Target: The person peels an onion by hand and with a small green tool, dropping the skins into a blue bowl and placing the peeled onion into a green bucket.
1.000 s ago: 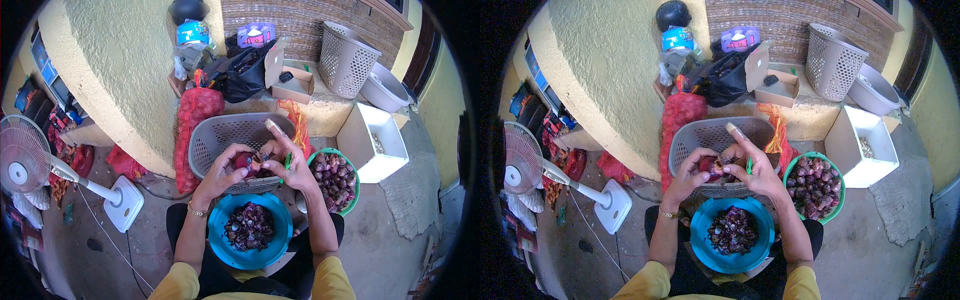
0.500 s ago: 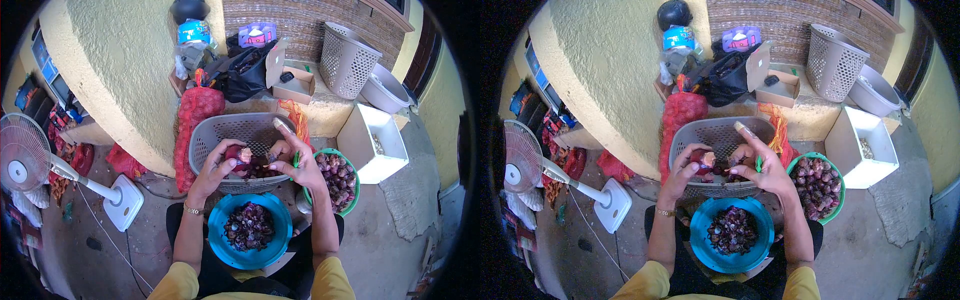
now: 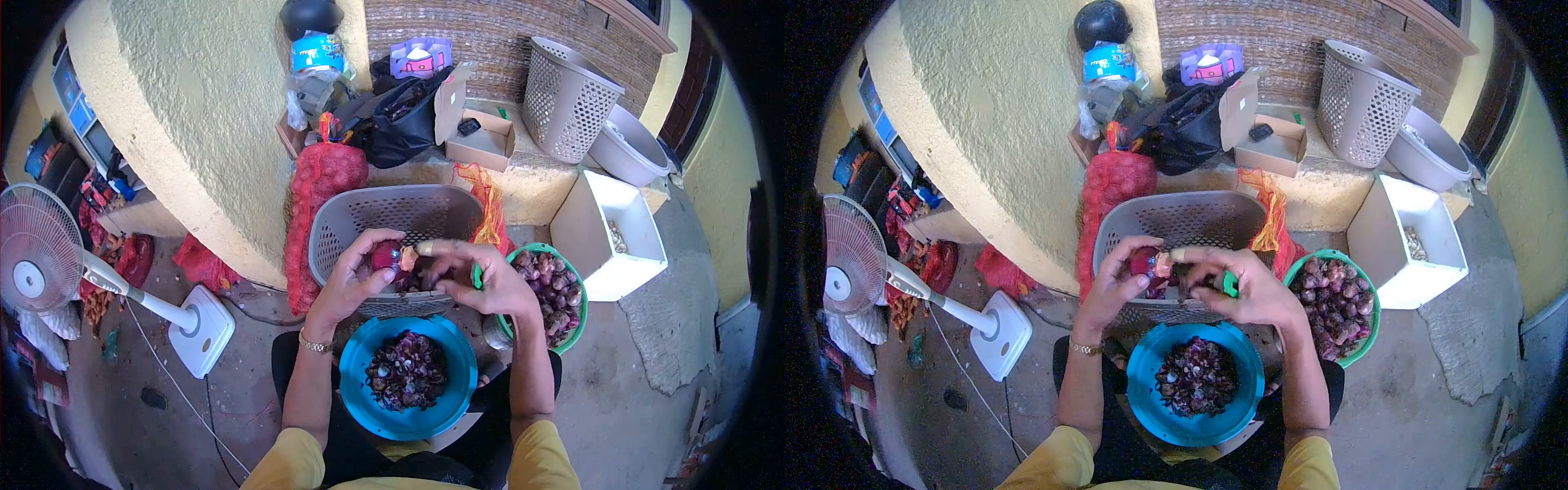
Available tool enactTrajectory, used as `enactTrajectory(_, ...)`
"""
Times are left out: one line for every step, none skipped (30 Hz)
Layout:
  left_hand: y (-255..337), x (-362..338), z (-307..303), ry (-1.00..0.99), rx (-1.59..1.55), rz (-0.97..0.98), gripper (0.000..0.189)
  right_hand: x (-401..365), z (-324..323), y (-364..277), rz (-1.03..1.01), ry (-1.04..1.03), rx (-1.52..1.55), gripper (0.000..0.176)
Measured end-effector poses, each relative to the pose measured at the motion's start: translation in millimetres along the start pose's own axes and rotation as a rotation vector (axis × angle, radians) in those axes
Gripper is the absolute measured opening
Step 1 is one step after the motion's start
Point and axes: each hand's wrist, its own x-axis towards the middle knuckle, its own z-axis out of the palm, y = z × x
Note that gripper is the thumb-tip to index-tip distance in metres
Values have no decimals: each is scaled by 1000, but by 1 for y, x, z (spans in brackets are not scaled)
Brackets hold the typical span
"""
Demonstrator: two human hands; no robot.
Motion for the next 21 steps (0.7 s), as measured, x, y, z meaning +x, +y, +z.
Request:
enactTrajectory(0, 0, 0, -4, -32, -18, 51, 2, 2, -2, -12, 73, -18, 61)
enactTrajectory(0, -1, 1, -7, -64, -35, 52, 4, 8, -2, 67, 223, -67, 60)
enactTrajectory(-1, -1, 1, -8, -65, -36, 52, 7, 15, -3, 68, 224, -67, 60)
enactTrajectory(-3, -1, 2, -16, -72, -36, 52, 10, 22, -5, 113, 310, 30, 63)
enactTrajectory(-4, 0, 3, -24, -78, -36, 52, 11, 25, -6, 157, 397, 127, 66)
enactTrajectory(-3, 0, 3, -24, -78, -36, 52, 11, 25, -1, 168, 350, 129, 71)
enactTrajectory(-3, 1, 4, -30, -49, -45, 53, 11, 27, 0, 169, 350, 130, 71)
enactTrajectory(-2, 1, 4, -37, -21, -54, 53, 13, 29, 1, 165, 367, 121, 72)
enactTrajectory(-3, 1, 3, -36, -22, -55, 53, 13, 30, 2, 161, 385, 111, 72)
enactTrajectory(-4, 0, 2, -33, -10, -56, 51, 14, 30, 3, 161, 384, 111, 72)
enactTrajectory(-5, 0, 1, -28, 2, -57, 49, 14, 30, 5, 136, 374, 162, 73)
enactTrajectory(-5, 0, 1, -27, 2, -57, 49, 14, 30, 6, 112, 363, 214, 74)
enactTrajectory(-5, 1, 1, -25, 18, -37, 46, 14, 31, 7, 112, 362, 215, 74)
enactTrajectory(-5, 1, 0, -24, 34, -17, 43, 14, 32, 7, 118, 364, 281, 74)
enactTrajectory(-3, 2, 2, -24, 35, -17, 43, 15, 32, 7, 124, 366, 347, 74)
enactTrajectory(0, 1, 5, -29, -34, -65, 42, 15, 32, 6, 124, 366, 347, 74)
enactTrajectory(2, 1, 7, -34, -104, -112, 41, 15, 32, 4, 120, 364, 310, 74)
enactTrajectory(1, 1, 7, -34, -105, -113, 41, 14, 31, 2, 117, 364, 273, 75)
enactTrajectory(-1, 1, 8, -13, -158, -133, 43, 14, 30, 0, 117, 364, 273, 75)
enactTrajectory(-1, 1, 8, 8, -210, -153, 45, 13, 26, 0, 143, 388, 251, 75)
enactTrajectory(-1, 1, 7, 8, -210, -153, 45, 12, 22, -2, 168, 412, 228, 76)
